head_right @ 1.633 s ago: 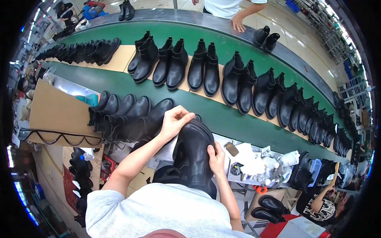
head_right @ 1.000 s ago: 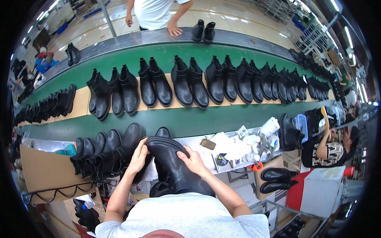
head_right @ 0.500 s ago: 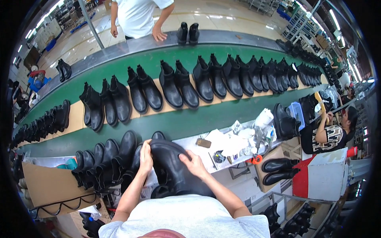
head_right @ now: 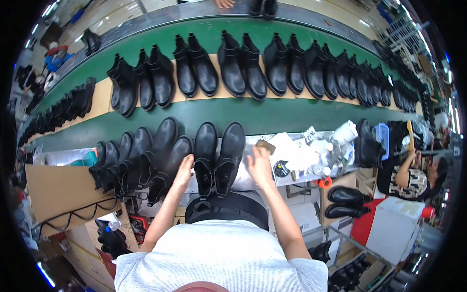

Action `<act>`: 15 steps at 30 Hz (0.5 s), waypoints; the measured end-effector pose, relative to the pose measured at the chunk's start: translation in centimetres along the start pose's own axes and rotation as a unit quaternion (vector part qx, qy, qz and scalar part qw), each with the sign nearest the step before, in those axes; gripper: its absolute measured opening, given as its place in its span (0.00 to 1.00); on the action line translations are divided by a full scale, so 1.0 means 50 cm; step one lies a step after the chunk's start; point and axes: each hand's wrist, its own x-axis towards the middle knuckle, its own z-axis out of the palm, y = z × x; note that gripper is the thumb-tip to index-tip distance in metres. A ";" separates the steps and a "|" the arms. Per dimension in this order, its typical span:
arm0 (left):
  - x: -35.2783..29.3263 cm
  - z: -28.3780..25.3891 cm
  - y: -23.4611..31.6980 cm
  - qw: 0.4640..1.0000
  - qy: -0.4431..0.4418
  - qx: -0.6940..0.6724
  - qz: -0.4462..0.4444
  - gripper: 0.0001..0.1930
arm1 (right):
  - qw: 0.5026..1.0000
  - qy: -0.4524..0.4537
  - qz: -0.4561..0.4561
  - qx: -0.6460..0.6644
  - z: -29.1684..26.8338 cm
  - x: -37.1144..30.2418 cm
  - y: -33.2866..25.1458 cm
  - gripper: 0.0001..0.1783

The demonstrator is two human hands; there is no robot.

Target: Inspecting and finishing black leather boots on a factory production line.

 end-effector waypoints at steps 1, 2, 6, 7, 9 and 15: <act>0.004 0.013 -0.004 0.999 0.012 -0.030 0.000 0.30 | 0.998 0.045 -0.026 -0.032 -0.025 0.013 0.004 0.23; 0.003 0.037 0.011 0.998 0.011 -0.058 0.000 0.30 | 0.994 0.026 -0.005 -0.101 -0.055 0.024 0.016 0.25; -0.020 0.040 0.110 0.993 0.060 0.016 0.101 0.28 | 0.977 0.017 0.008 -0.213 -0.066 0.067 0.054 0.27; -0.010 0.038 0.119 0.984 0.059 0.030 0.166 0.27 | 0.975 -0.006 0.009 -0.222 -0.067 0.080 0.054 0.27; -0.029 0.039 0.172 0.955 0.017 0.108 0.275 0.25 | 0.976 -0.025 0.008 -0.217 -0.045 0.068 0.069 0.26; -0.054 0.100 0.234 0.792 -0.094 0.454 0.398 0.25 | 0.986 -0.006 0.008 -0.165 -0.003 0.059 0.129 0.16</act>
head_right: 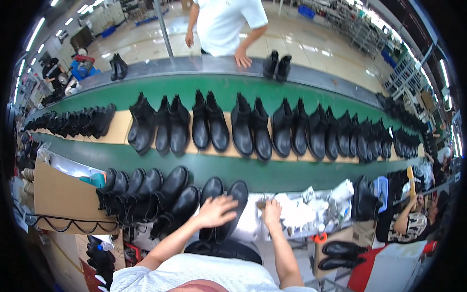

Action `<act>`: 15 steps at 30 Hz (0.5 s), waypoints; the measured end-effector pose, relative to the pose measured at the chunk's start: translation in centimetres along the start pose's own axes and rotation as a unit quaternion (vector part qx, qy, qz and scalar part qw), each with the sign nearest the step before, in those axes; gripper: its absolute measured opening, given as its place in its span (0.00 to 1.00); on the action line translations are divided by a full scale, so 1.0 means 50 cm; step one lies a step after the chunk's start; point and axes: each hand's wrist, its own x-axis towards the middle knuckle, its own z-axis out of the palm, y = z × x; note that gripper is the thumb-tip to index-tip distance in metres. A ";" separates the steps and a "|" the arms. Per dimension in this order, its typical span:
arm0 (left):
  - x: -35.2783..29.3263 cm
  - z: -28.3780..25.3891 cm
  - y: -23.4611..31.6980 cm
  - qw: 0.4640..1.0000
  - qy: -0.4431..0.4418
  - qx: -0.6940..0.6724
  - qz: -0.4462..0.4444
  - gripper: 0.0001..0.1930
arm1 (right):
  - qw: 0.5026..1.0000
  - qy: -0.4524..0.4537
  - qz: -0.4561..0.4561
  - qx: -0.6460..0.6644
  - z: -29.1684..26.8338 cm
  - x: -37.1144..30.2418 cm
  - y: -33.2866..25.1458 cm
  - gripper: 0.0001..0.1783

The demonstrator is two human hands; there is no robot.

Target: Inspecting and finishing black leather boots on a factory production line.

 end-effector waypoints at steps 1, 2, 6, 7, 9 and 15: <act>-0.009 0.005 0.003 0.997 -0.071 0.039 -0.017 0.26 | 0.995 -0.034 0.042 0.084 0.000 0.003 0.001 0.15; -0.017 0.014 -0.007 0.995 -0.097 0.016 -0.028 0.28 | 0.988 0.004 0.060 0.141 -0.033 0.001 -0.037 0.13; -0.021 0.001 -0.011 0.990 -0.137 0.024 0.007 0.29 | 0.957 0.099 0.050 0.268 -0.054 0.084 -0.106 0.18; -0.023 0.002 -0.015 0.990 -0.139 0.027 0.006 0.29 | 0.928 0.050 0.073 0.361 -0.066 0.123 -0.141 0.21; -0.009 0.007 -0.010 0.992 -0.124 0.012 0.018 0.27 | 0.892 0.015 0.051 0.450 0.006 0.172 -0.117 0.23; -0.019 0.020 -0.015 0.996 -0.081 0.032 0.000 0.23 | 0.959 0.004 0.048 0.279 0.023 0.233 -0.189 0.20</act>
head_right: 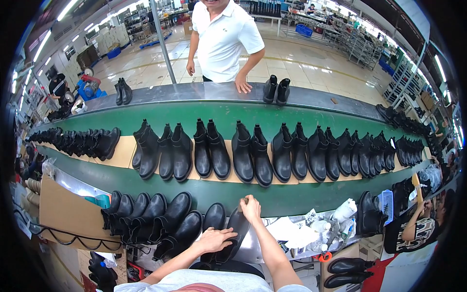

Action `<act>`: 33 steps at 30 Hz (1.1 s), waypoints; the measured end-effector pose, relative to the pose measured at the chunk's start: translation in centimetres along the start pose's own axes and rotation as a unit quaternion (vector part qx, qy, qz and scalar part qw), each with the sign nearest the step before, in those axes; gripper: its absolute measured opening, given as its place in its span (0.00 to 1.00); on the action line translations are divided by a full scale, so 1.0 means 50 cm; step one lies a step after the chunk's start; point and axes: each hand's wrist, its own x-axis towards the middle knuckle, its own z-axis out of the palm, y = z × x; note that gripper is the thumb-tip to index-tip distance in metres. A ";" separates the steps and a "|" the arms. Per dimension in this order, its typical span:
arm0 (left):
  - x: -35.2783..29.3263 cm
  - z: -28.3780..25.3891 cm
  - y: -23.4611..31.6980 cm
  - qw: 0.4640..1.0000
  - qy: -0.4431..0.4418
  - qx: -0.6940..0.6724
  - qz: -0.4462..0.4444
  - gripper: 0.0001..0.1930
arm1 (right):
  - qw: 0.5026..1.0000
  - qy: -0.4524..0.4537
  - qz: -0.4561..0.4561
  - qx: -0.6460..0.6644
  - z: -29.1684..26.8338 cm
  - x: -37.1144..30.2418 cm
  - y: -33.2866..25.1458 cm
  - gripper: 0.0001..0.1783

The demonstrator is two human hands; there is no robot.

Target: Inspecting and finishing black leather boots on a factory production line.

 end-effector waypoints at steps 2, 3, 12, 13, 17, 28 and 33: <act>0.008 -0.010 0.005 1.000 -0.015 0.001 0.000 0.23 | 0.997 -0.009 0.074 -0.009 0.005 0.037 0.017 0.19; 0.013 -0.023 0.011 0.999 -0.049 -0.012 -0.016 0.23 | 0.994 -0.003 0.102 -0.031 0.006 0.051 0.023 0.19; 0.003 -0.020 0.014 0.998 -0.046 -0.028 -0.022 0.24 | 0.999 -0.029 0.004 0.039 -0.013 -0.023 -0.003 0.21; 0.003 -0.015 0.019 0.998 -0.050 -0.026 -0.014 0.25 | 0.999 0.018 0.030 0.021 -0.025 -0.031 0.014 0.21; 0.000 0.002 0.003 0.999 -0.030 -0.018 0.005 0.27 | 0.995 0.075 0.053 -0.033 -0.085 -0.061 0.094 0.20; 0.301 -0.258 -0.220 0.951 -0.043 -0.203 -0.230 0.54 | 0.983 -0.019 0.029 -0.179 -0.148 -0.142 0.116 0.15; 0.332 -0.213 -0.268 0.916 -0.042 -0.299 -0.264 0.55 | 0.977 -0.032 0.068 -0.198 -0.115 -0.185 0.194 0.15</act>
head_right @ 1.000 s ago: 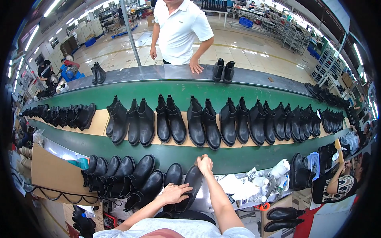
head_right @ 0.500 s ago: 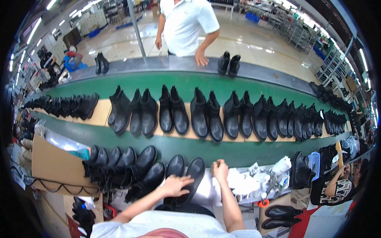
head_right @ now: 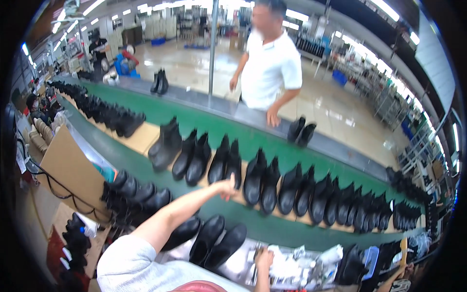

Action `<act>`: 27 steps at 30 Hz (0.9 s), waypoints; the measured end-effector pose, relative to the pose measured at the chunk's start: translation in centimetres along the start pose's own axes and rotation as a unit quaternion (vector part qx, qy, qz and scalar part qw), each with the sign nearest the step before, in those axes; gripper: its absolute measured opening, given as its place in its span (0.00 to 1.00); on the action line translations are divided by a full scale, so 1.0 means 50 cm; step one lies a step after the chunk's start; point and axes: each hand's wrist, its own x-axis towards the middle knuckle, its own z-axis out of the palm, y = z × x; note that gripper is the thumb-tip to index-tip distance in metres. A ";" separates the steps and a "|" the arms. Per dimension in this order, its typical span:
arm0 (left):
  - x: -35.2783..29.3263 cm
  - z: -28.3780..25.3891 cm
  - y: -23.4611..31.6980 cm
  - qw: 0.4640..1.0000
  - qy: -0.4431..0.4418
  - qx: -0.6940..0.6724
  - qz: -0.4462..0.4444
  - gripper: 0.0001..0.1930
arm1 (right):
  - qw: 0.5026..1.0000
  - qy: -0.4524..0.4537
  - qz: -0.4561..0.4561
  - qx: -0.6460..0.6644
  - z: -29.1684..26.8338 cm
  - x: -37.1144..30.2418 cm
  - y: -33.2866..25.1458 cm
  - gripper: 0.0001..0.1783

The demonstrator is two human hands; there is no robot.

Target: Inspecting and finishing black leather boots on a factory production line.

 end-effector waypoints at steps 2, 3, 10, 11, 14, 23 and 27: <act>-0.015 -0.004 -0.002 0.999 -0.002 0.042 -0.009 0.57 | 0.999 0.039 -0.018 0.007 0.016 -0.016 0.017 0.15; -0.024 -0.006 -0.006 0.999 -0.003 0.036 -0.006 0.57 | 0.999 0.051 -0.019 0.000 0.015 -0.027 0.016 0.15; -0.050 -0.047 -0.006 1.000 0.021 0.018 -0.009 0.57 | 0.999 0.033 -0.020 0.008 -0.002 -0.003 0.002 0.15; -0.046 -0.046 -0.014 1.000 0.029 0.010 0.004 0.57 | 0.999 0.027 -0.019 0.010 -0.003 -0.002 0.000 0.15; -0.036 -0.058 -0.001 0.999 0.035 0.008 0.036 0.57 | 0.999 0.034 -0.022 0.004 0.002 0.022 0.012 0.14; -0.037 -0.045 -0.024 0.999 0.029 -0.013 0.027 0.57 | 0.997 0.072 -0.026 -0.011 -0.001 -0.020 -0.001 0.25; -0.036 -0.043 -0.040 0.999 0.024 -0.017 0.028 0.57 | 0.997 0.074 -0.031 -0.005 0.009 -0.020 0.005 0.25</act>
